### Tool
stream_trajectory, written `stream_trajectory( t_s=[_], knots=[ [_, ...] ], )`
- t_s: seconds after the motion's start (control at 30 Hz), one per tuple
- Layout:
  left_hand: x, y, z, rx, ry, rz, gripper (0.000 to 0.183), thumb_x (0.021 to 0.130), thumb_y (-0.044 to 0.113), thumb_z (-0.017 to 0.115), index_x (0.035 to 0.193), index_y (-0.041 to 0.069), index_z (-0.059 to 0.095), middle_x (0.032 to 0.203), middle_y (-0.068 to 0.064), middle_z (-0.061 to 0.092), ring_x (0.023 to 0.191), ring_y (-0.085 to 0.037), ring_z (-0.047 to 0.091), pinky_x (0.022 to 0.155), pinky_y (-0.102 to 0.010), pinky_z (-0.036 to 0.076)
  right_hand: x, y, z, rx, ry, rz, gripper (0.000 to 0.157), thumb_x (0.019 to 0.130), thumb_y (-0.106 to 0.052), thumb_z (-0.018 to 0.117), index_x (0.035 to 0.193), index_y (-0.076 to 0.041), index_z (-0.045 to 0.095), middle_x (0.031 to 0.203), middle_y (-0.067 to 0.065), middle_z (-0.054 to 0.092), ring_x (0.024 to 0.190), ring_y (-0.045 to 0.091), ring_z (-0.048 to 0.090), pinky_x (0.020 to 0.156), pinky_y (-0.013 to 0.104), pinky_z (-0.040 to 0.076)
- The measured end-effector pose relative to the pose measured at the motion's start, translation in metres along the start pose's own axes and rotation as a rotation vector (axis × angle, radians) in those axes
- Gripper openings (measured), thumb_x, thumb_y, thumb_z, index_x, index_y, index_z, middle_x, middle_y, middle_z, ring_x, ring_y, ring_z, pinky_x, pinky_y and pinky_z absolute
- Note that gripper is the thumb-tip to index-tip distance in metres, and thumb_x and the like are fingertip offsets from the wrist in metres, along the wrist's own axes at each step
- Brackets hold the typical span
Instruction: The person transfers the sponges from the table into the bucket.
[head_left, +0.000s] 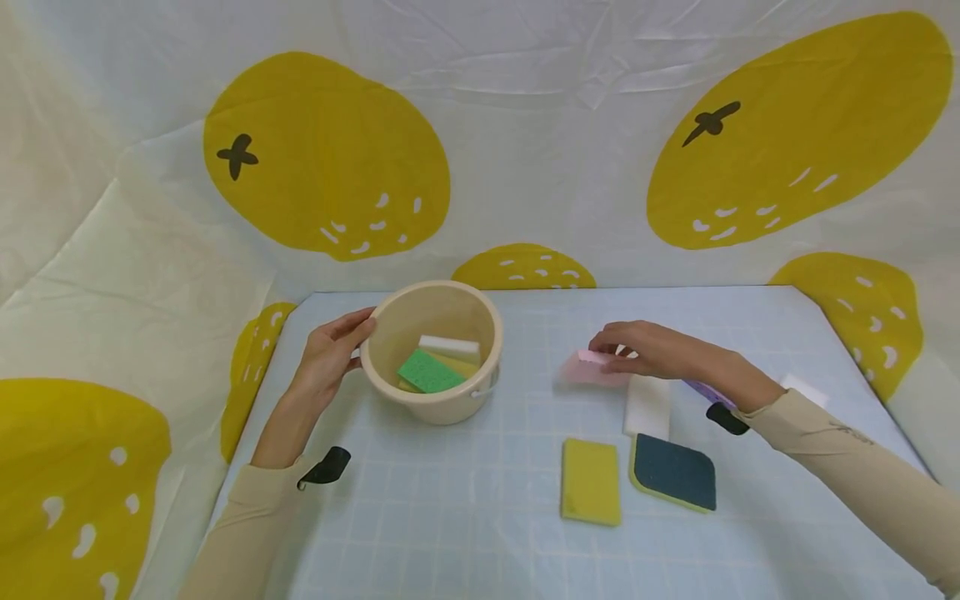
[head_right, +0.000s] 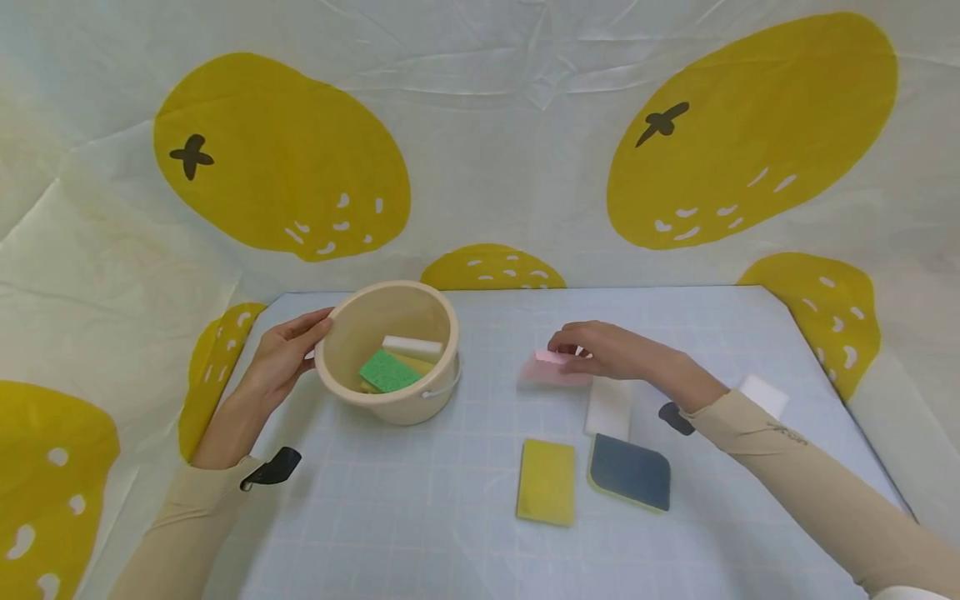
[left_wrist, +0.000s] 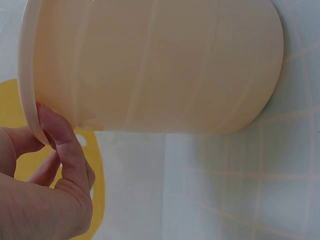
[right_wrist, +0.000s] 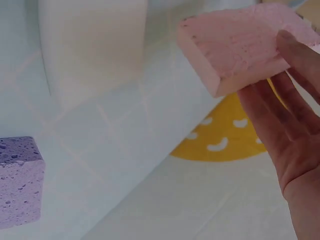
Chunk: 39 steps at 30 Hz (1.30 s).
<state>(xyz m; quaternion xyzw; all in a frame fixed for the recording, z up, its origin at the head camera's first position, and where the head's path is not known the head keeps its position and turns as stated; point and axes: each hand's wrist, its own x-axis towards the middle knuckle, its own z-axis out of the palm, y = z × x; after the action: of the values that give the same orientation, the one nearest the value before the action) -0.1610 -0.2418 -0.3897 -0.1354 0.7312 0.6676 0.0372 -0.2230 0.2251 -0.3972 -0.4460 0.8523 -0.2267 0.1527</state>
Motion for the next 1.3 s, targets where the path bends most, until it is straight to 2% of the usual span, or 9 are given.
stream_trajectory(
  t_s=[0.13,0.3,0.5,0.77,0.97,1.3],
  knots=[
    [0.0,0.001,0.0,-0.001,-0.003,-0.005,0.051,0.088,0.035,0.066,0.133,0.013,0.056,0.126,-0.004,0.057,0.104,-0.012,0.057,0.07,-0.021,0.054,0.001,-0.001,-0.003,0.062,0.02,-0.014,0.032,0.088,-0.017,0.069,0.119,-0.014,0.061,0.11,-0.006,0.061,0.095,0.01,0.058,0.082,0.031,0.054],
    [0.001,0.001,0.0,-0.004,-0.003,-0.006,0.05,0.089,0.035,0.066,0.133,0.013,0.056,0.127,-0.005,0.057,0.106,-0.014,0.057,0.069,-0.021,0.054,0.003,-0.006,-0.01,0.136,0.069,-0.021,0.034,0.086,-0.017,0.071,0.118,-0.012,0.062,0.11,-0.003,0.063,0.096,0.014,0.059,0.08,0.036,0.055],
    [0.001,0.002,0.0,-0.007,0.003,-0.009,0.051,0.088,0.035,0.067,0.133,0.013,0.056,0.127,-0.004,0.057,0.106,-0.015,0.056,0.07,-0.022,0.054,0.006,-0.011,-0.015,0.133,0.168,-0.029,0.035,0.082,-0.02,0.076,0.115,-0.015,0.064,0.105,-0.006,0.066,0.092,0.011,0.062,0.076,0.03,0.055],
    [0.001,0.001,0.0,-0.007,0.002,-0.012,0.051,0.087,0.036,0.067,0.132,0.013,0.056,0.127,-0.005,0.056,0.105,-0.014,0.057,0.071,-0.022,0.054,0.012,-0.02,-0.024,0.24,0.176,0.007,0.037,0.082,-0.023,0.076,0.115,-0.017,0.063,0.105,-0.006,0.065,0.093,0.011,0.062,0.077,0.025,0.055],
    [0.001,0.002,0.0,-0.014,0.001,-0.019,0.052,0.087,0.036,0.068,0.132,0.014,0.056,0.127,-0.004,0.056,0.106,-0.013,0.057,0.072,-0.023,0.054,0.018,-0.027,-0.032,0.267,0.213,0.031,0.036,0.083,-0.023,0.075,0.116,-0.015,0.063,0.106,-0.004,0.064,0.095,0.011,0.061,0.077,0.025,0.054],
    [0.002,0.001,0.0,-0.034,0.0,-0.031,0.051,0.087,0.034,0.068,0.133,0.014,0.056,0.125,-0.003,0.057,0.103,-0.011,0.057,0.069,-0.022,0.054,0.036,-0.034,-0.041,0.386,0.274,-0.021,0.033,0.084,-0.013,0.073,0.115,-0.01,0.063,0.106,0.002,0.064,0.094,0.016,0.062,0.079,0.027,0.054]
  ],
)
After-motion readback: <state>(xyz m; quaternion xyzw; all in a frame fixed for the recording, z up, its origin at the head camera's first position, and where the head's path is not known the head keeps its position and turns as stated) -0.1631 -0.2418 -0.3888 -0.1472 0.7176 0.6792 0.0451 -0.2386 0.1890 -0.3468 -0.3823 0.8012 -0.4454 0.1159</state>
